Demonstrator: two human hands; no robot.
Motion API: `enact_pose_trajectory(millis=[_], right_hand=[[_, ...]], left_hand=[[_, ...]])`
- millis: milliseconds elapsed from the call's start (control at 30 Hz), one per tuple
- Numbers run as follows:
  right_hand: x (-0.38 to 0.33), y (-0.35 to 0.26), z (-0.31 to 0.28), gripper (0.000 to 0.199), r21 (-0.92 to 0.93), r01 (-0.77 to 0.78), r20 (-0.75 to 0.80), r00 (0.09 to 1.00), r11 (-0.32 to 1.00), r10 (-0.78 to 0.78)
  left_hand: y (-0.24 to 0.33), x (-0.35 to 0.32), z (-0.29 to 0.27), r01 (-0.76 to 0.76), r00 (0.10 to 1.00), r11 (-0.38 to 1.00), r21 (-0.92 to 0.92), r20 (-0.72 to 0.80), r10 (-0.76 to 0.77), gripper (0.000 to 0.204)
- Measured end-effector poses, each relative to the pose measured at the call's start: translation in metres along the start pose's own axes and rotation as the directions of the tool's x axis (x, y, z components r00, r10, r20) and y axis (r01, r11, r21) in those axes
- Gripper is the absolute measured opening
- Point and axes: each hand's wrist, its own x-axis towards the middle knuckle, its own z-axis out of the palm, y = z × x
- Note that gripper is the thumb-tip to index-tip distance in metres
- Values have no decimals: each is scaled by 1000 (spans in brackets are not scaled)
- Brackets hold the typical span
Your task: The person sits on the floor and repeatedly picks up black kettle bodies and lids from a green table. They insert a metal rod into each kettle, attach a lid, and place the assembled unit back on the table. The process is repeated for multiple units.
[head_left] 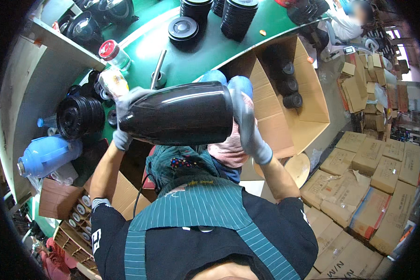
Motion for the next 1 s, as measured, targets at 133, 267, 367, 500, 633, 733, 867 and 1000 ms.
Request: enact_pose_trajectory(millis=[133, 267, 367, 500, 633, 733, 867, 1000], right_hand=[[13, -13, 12, 86, 608, -19, -44, 997, 794, 58], [19, -9, -5, 71, 630, -653, 421, 741, 420, 523], [3, -15, -5, 74, 682, -535, 283, 822, 498, 495], [1, -17, -7, 99, 331, 152, -95, 987, 931, -127], [-11, -9, -2, 98, 512, 159, -160, 983, 844, -88], [-17, -25, -7, 74, 763, -103, -94, 959, 638, 267], [-24, 23, -30, 63, 772, -400, 167, 878, 495, 450], [-67, 112, -46, 53, 911, -411, 376, 796, -34, 475]], left_hand=[[0, -11, 22, -6, 998, 996, -84, -61, 1, 36], [71, 29, -15, -603, 777, 625, 495, 187, 602, 44], [43, 25, -3, -236, 972, 939, 251, 47, 231, 45], [-51, -38, 35, 299, 930, 742, -600, 11, -366, 39], [6, -21, 37, 319, 927, 772, -549, 13, -374, 35], [35, 4, 34, 178, 983, 949, -260, 12, -182, 35], [61, 10, 60, -12, 999, 990, 143, -35, 17, 35], [56, -10, 134, -206, 945, 948, 243, -200, 257, 55]])
